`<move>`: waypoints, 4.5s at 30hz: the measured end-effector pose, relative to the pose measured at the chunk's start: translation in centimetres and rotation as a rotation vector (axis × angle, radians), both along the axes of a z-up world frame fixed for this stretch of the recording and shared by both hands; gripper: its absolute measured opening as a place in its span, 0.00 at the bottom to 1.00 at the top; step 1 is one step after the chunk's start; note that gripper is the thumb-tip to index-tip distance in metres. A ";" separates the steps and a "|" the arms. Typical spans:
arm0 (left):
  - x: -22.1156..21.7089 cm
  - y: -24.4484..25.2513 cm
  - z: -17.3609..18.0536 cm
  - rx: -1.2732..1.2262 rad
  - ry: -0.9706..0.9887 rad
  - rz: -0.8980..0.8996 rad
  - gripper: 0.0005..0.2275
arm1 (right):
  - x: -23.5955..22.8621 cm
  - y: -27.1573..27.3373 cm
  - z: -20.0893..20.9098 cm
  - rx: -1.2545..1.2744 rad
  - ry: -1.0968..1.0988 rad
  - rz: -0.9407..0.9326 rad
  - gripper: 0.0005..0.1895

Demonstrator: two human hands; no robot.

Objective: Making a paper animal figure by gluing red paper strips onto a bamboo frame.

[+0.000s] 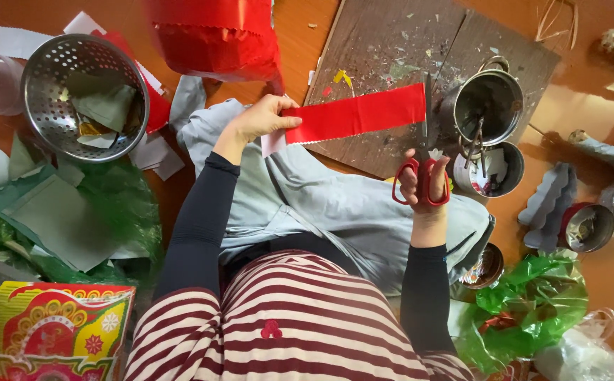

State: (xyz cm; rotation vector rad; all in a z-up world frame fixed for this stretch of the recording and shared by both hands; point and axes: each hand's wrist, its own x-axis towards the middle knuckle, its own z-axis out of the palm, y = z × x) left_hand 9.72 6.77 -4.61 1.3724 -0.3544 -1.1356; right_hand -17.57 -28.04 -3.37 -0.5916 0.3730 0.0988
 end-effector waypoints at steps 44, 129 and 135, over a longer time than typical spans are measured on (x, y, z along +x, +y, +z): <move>-10.7 -1.2 -3.7 -0.188 0.096 0.265 0.18 | 4.2 14.6 -0.3 -0.504 0.105 -0.133 0.18; -8.3 -3.1 -4.4 -0.082 0.006 0.196 0.05 | 5.3 -0.9 -13.0 -1.774 0.504 0.112 0.14; -10.6 -7.9 -2.9 -0.205 -0.051 0.406 0.09 | 6.3 9.6 -2.0 -0.665 -0.032 0.041 0.22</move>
